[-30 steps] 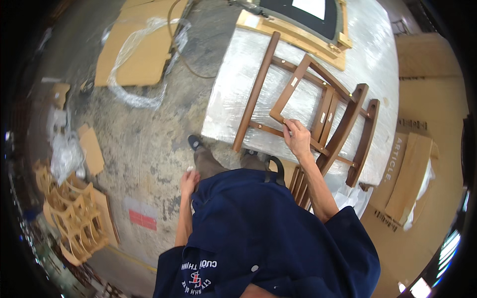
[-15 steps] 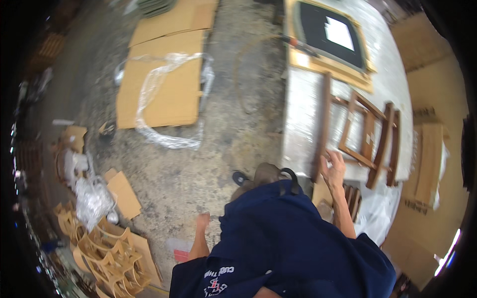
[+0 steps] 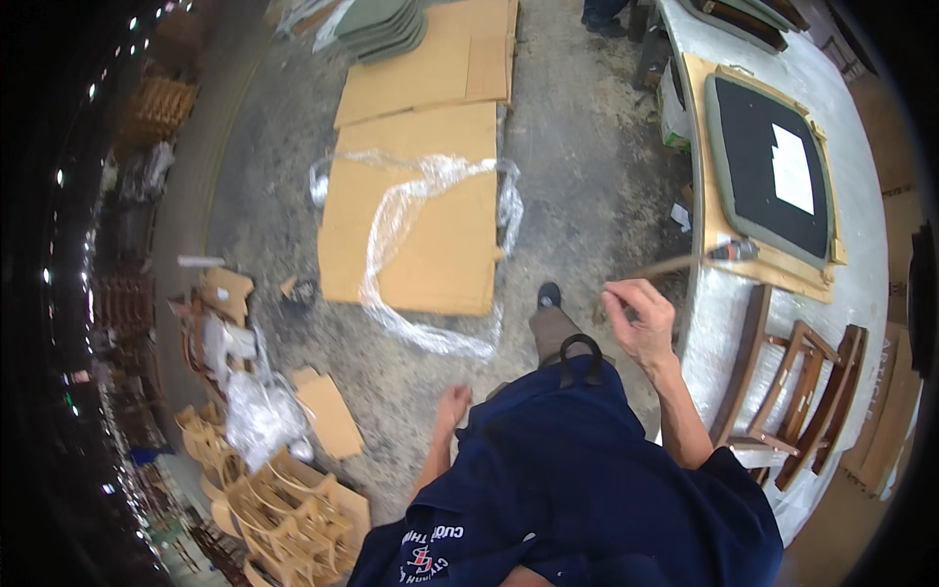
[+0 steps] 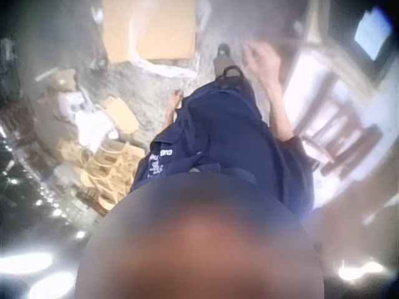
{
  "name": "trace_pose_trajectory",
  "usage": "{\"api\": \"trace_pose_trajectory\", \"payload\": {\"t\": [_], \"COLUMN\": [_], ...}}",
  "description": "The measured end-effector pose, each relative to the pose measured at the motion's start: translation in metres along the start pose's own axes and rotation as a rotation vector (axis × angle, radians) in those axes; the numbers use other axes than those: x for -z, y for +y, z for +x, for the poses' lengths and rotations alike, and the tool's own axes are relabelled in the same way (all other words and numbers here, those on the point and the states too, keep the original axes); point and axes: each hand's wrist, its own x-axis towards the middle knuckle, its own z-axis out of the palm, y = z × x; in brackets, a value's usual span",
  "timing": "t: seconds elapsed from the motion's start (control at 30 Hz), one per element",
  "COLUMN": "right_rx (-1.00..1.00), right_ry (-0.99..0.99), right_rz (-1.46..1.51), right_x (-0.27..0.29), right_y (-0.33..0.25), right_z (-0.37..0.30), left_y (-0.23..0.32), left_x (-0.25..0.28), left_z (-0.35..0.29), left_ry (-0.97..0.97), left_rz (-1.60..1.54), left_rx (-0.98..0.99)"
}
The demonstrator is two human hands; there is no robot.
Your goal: The person assembles chairs by attaching cushioned seats to wooden frames using a pneumatic drill. They handle seat cushions, wooden frames, and screws, then place the assembled units on a workbench in a factory setting.
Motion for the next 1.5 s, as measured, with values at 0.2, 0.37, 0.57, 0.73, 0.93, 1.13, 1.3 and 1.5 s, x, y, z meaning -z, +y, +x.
{"api": "trace_pose_trajectory", "payload": {"t": [0.2, 0.37, 0.57, 0.73, 0.93, 1.13, 1.3, 1.5], "right_rx": [-0.207, -0.462, -0.899, -1.187, -1.304, -1.573, -1.600, -1.416], "right_ry": [-0.298, -0.441, -0.414, -0.102, 0.081, 0.187, -0.019, -0.366], "right_rz": [-0.111, -0.356, -0.316, -0.178, -0.037, 0.387, 0.554, 0.572], "right_x": [-0.037, -0.057, -0.075, -0.110, -0.128, -0.160, -0.218, -0.366], "right_y": [0.044, 0.082, 0.103, 0.155, 0.264, 0.370, 0.488, 0.591], "right_z": [0.118, 0.133, 0.154, 0.253, 0.379, 0.527, 0.729, 0.997], "left_y": [0.043, 0.134, 0.299, 0.479, 0.674, 0.769, 0.805, 0.864], "left_x": [0.059, 0.098, 0.118, 0.129, 0.161, 0.186, 0.211, 0.280], "left_z": [0.012, 0.105, 0.298, 0.487, 0.631, 0.698, 0.757, 0.809], "left_ry": [-0.032, -0.148, -0.163, -0.212, -0.048, -0.094, 0.011, 0.283], "left_rz": [0.198, 0.298, 0.373, 0.186, 0.134, 0.043, 0.021, 0.111], "left_rx": [0.094, 0.089, -0.121, -0.097, -0.360, -0.275, -0.090, 0.135]}}
